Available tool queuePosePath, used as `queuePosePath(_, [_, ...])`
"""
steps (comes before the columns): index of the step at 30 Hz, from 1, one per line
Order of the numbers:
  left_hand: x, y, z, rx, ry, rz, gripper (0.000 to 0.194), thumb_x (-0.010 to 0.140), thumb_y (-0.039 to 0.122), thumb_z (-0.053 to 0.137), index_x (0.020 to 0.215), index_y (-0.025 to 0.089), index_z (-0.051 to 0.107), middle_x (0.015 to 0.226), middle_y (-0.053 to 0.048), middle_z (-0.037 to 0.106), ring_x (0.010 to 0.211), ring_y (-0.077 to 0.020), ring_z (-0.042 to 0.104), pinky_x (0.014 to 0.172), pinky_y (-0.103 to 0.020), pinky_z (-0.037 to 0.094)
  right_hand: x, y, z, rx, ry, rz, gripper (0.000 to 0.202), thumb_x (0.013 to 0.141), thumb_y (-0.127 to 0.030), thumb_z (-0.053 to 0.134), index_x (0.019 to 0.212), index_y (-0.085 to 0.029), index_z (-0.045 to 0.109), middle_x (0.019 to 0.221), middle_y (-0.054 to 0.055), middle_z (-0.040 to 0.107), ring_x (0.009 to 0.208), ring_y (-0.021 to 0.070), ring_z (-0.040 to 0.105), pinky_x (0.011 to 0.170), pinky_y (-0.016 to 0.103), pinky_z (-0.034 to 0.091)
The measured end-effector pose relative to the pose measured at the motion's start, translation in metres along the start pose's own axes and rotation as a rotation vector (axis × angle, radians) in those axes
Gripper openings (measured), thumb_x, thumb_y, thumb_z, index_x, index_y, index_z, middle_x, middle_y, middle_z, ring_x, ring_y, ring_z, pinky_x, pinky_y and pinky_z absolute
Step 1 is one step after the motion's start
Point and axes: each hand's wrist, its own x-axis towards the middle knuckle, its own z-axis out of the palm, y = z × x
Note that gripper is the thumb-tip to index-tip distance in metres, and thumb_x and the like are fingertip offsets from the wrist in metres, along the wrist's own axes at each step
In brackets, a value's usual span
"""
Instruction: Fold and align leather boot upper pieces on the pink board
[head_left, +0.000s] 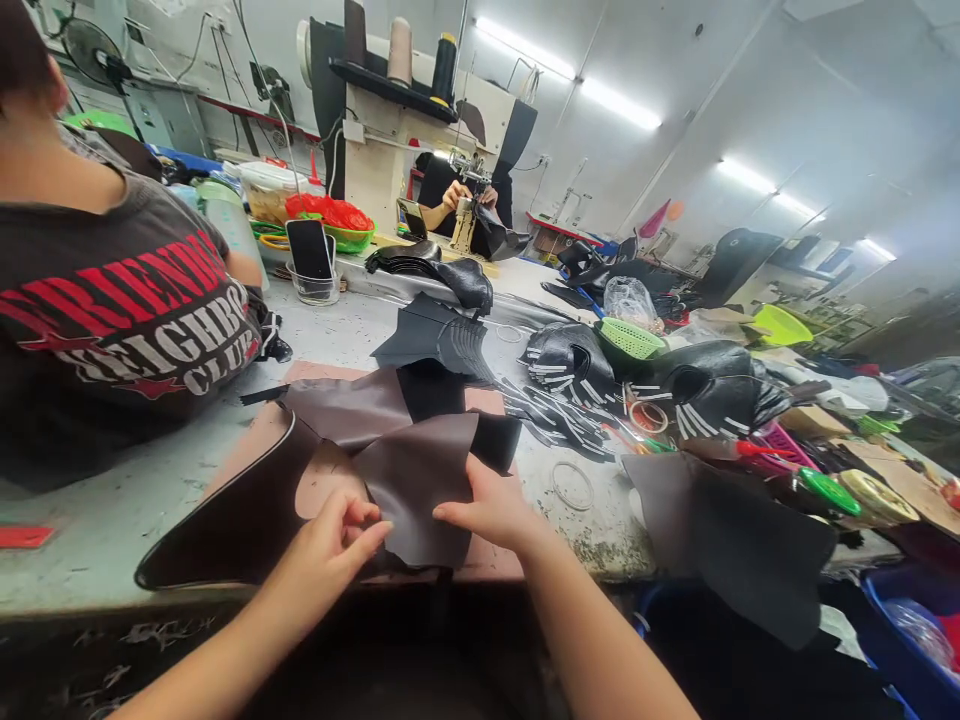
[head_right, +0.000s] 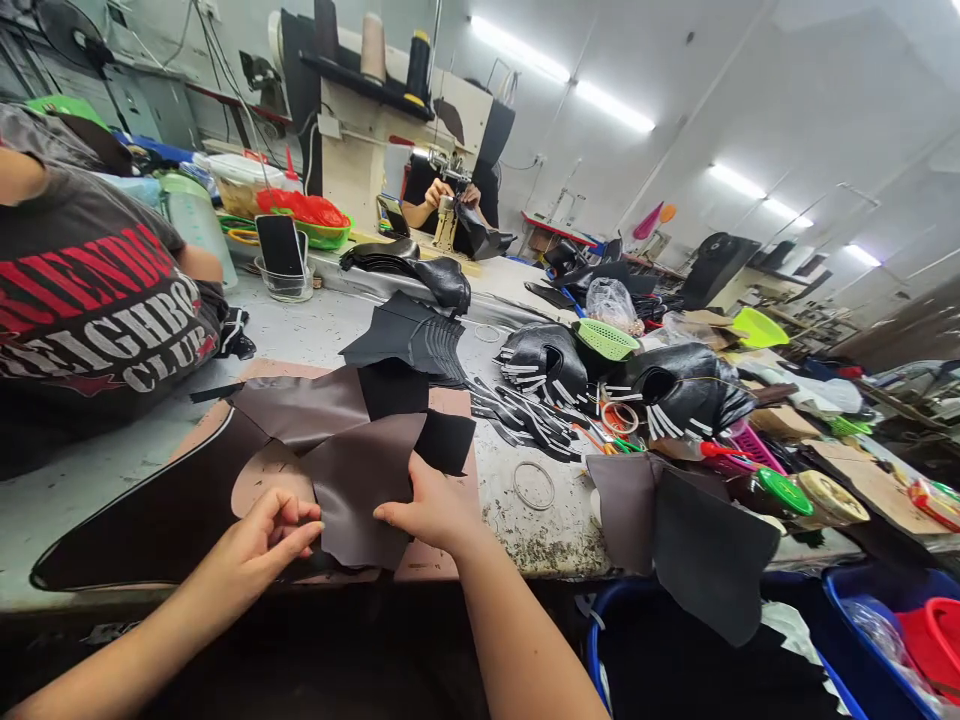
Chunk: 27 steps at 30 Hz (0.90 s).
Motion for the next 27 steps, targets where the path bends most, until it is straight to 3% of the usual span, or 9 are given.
queuePosePath(3, [0.009, 0.003, 0.019, -0.06, 0.052, -0.07, 0.032, 0.069, 0.051, 0.051, 0.074, 0.022, 0.038, 0.075, 0.001, 0.058, 0.053, -0.0128, 0.056, 0.047, -0.024, 0.044, -0.002, 0.006, 0.0, -0.044, -0.005, 0.062, 0.04, 0.064, -0.015, 0.068, 0.103, -0.021, 0.059, 0.104, 0.003, 0.066, 0.096, 0.0221, 0.06, 0.08, 0.033, 0.047])
queuePosePath(7, [0.014, 0.006, 0.02, -0.011, 0.02, -0.031, 0.025, 0.065, 0.043, 0.05, 0.077, 0.021, 0.051, 0.063, 0.002, 0.058, 0.056, -0.0153, 0.057, 0.055, -0.026, 0.046, -0.003, 0.012, 0.002, -0.191, 0.039, 0.112, 0.017, 0.067, -0.02, 0.069, 0.083, -0.019, 0.063, 0.085, 0.002, 0.067, 0.083, 0.0205, 0.061, 0.068, 0.028, 0.045])
queuePosePath(10, [0.009, 0.011, 0.015, 0.07, -0.009, 0.018, 0.023, 0.066, 0.04, 0.048, 0.071, 0.022, 0.062, 0.071, -0.001, 0.065, 0.069, -0.0185, 0.061, 0.065, -0.029, 0.047, -0.002, 0.017, 0.003, -0.349, 0.088, 0.089, 0.016, 0.067, -0.029, 0.072, 0.074, -0.018, 0.063, 0.082, 0.003, 0.064, 0.078, 0.0193, 0.059, 0.064, 0.027, 0.042])
queuePosePath(13, [0.005, 0.013, 0.011, 0.154, -0.005, 0.057, 0.024, 0.068, 0.039, 0.048, 0.069, 0.023, 0.065, 0.073, -0.001, 0.067, 0.069, -0.0188, 0.062, 0.064, -0.028, 0.047, 0.001, 0.02, 0.003, -0.425, 0.089, 0.085, 0.022, 0.066, -0.034, 0.074, 0.066, -0.017, 0.06, 0.082, 0.004, 0.062, 0.075, 0.018, 0.057, 0.062, 0.026, 0.04])
queuePosePath(18, [0.005, 0.011, 0.013, 0.25, 0.021, 0.096, 0.023, 0.069, 0.04, 0.05, 0.066, 0.023, 0.065, 0.067, 0.0, 0.066, 0.06, -0.0166, 0.059, 0.057, -0.025, 0.045, 0.009, 0.018, -0.002, -0.433, 0.033, 0.129, 0.025, 0.062, -0.036, 0.078, 0.069, -0.017, 0.063, 0.078, 0.003, 0.064, 0.072, 0.0173, 0.058, 0.06, 0.025, 0.039])
queuePosePath(27, [0.006, 0.011, 0.017, 0.324, 0.035, 0.125, 0.024, 0.071, 0.04, 0.048, 0.069, 0.023, 0.065, 0.069, 0.0, 0.066, 0.062, -0.0167, 0.06, 0.058, -0.025, 0.045, 0.01, 0.016, -0.008, -0.41, -0.02, 0.141, 0.027, 0.061, -0.033, 0.079, 0.074, -0.014, 0.064, 0.082, 0.004, 0.065, 0.075, 0.0183, 0.059, 0.059, 0.024, 0.04])
